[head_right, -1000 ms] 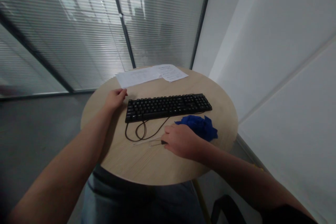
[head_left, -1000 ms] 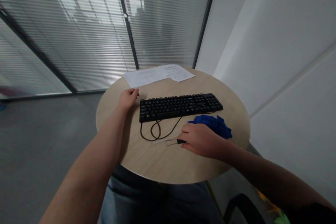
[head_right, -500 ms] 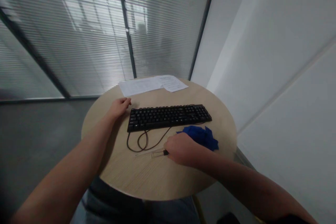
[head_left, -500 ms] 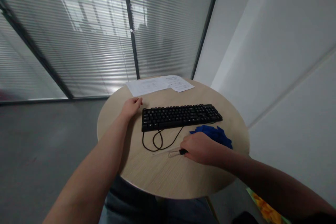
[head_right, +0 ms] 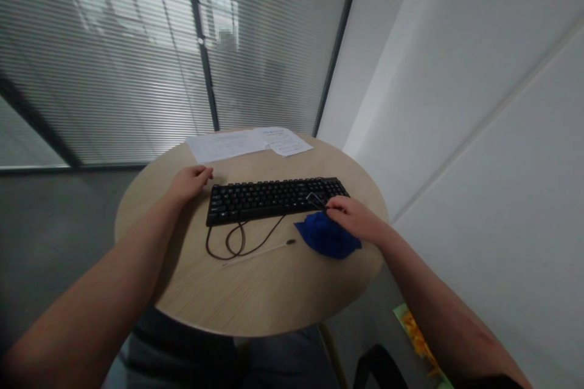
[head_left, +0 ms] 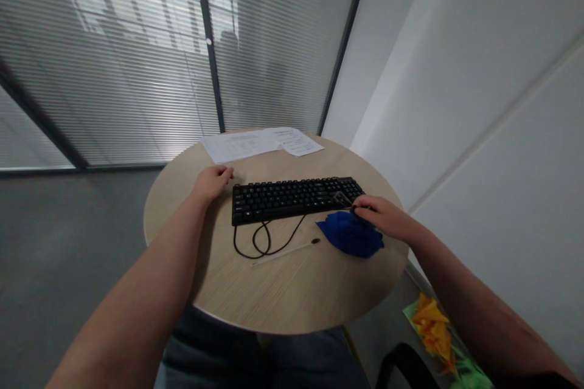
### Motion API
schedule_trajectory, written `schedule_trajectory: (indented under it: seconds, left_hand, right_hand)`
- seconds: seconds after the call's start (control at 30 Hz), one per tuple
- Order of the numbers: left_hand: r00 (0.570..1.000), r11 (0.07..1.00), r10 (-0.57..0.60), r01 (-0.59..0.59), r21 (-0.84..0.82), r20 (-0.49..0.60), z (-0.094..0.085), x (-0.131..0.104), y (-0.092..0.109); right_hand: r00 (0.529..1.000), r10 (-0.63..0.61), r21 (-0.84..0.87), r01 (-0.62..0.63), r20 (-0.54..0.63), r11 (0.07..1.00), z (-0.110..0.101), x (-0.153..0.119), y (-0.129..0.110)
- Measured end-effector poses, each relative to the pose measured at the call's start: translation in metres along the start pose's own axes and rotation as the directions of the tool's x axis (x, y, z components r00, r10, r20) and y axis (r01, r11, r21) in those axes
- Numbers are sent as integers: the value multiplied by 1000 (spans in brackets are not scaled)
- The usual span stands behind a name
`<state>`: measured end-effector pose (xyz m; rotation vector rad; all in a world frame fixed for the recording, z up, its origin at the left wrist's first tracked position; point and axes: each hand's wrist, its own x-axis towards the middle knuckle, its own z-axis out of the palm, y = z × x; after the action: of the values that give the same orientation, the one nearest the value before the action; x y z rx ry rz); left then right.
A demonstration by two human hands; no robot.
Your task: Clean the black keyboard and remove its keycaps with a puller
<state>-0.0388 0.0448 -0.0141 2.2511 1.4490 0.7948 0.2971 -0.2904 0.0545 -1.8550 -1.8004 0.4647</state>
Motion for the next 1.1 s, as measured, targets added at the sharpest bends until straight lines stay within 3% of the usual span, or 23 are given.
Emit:
schedule_trajectory:
  seconds: [0.1,0.2,0.37,0.57,0.63,0.7,0.77,0.87,0.93,1.0,1.1]
  left_hand:
    - [995,996,55,-60,64,77,1,3,1]
    - [988,990,98,-110,93,118,2,3,3]
    - [975,982,114,-139,125,188,0,-4,12]
    - [979,975,126,-152,161,157,-9,-11,19]
    - [979,966,180,-194,170,94,-15,-16,32]
    - [960,939,275,-278,201,44,-20,-28,57]
    - [892,865,440,-453,217,108,-23,-48,92]
    - [645,659,657,-743,119,390,-19,-90,144]
    - [529,580,683,-812,68,503,-14,-119,166]
    - [478,549,672,-834,52,565,-9,-143,172]
    - [471,528,640,-844,97,608,-4,-167,162]
  right_hand:
    - [962,271,212,-274,45,938,1,-7,35]
    - [931,340,307,-366,137,879,14,-12,52]
    - [934,301,286,-347,192,893,31,-10,45]
    - [961,207,160,-237,183,958,32,-4,30]
    - [968,186,123,-208,168,970,32,-4,31]
    - [973,171,98,-187,156,977,33,-6,37]
    - [975,165,71,-177,148,982,35,-9,46]
    - [974,169,42,-177,153,983,36,-15,61]
    - [969,182,40,-191,168,981,33,-20,69]
    - [965,192,19,-198,180,980,29,-26,76]
    - [960,202,-77,-190,192,979,23,-36,81]
